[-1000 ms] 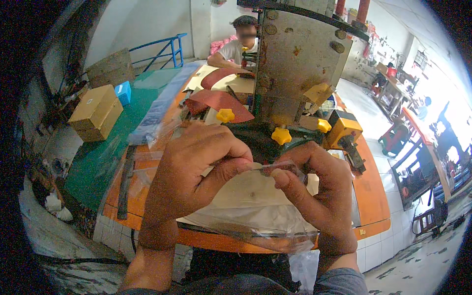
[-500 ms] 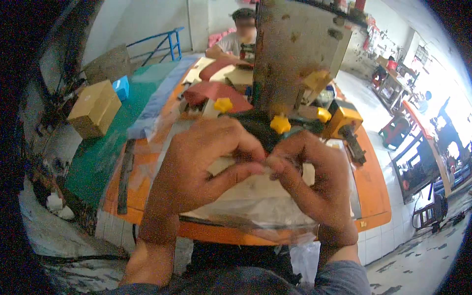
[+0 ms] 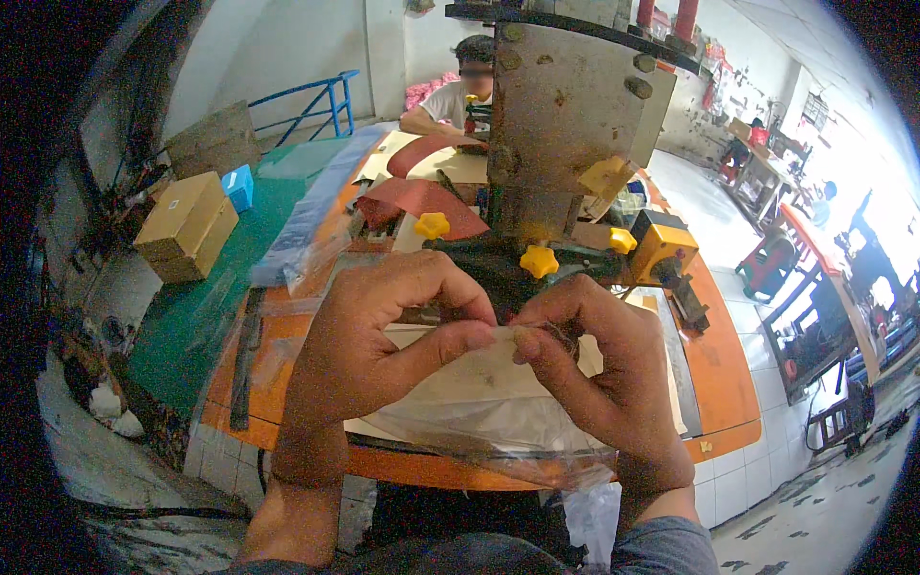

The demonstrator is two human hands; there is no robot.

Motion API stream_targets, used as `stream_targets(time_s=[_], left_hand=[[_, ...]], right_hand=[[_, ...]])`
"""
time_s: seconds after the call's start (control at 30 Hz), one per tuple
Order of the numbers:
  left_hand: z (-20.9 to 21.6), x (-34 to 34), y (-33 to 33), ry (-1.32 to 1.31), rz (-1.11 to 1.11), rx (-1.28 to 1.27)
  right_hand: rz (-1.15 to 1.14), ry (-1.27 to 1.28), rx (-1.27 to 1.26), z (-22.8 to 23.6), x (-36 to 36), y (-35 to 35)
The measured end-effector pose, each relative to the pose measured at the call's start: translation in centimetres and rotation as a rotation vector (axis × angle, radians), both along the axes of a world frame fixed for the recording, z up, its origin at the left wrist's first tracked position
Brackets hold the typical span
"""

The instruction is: The person handles clear plastic sheets, separating the layers, unfolding them, and smoothing them flat across a board on the worktable by hand.

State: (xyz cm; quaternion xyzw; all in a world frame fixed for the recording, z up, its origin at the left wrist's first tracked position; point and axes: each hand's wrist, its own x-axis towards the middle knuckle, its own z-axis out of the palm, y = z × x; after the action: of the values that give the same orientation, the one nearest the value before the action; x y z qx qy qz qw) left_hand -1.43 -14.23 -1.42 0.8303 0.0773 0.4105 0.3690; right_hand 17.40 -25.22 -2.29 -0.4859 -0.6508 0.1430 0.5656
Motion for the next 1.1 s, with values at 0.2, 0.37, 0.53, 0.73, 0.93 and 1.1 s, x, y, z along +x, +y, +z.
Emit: stream_targets(time_s=[0.2, 0.37, 0.53, 0.73, 0.93, 1.1], left_hand=[[-0.2, 0.0, 0.4, 0.000, 0.025, 0.073], [0.1, -0.2, 0.2, -0.011, 0.054, 0.156], [0.2, 0.0, 0.3, -0.016, 0.080, 0.235], [0.3, 0.1, -0.1, 0.011, 0.139, 0.322], [0.2, -0.3, 0.1, 0.036, 0.126, 0.163], [0.8, -1.1, 0.8, 0.095, 0.172, 0.299]], right_hand=[[-0.026, -0.048, -0.017, 0.1, -0.1, -0.1], [-0.010, -0.092, -0.014, 0.1, 0.1, -0.2], [0.006, -0.163, 0.033, 0.2, 0.5, 0.0], [-0.005, -0.054, -0.053, 0.4, 0.4, -0.3], [-0.042, 0.011, 0.000, 0.6, 0.2, -0.5], [-0.089, 0.030, 0.056, 0.6, 0.5, -0.7]])
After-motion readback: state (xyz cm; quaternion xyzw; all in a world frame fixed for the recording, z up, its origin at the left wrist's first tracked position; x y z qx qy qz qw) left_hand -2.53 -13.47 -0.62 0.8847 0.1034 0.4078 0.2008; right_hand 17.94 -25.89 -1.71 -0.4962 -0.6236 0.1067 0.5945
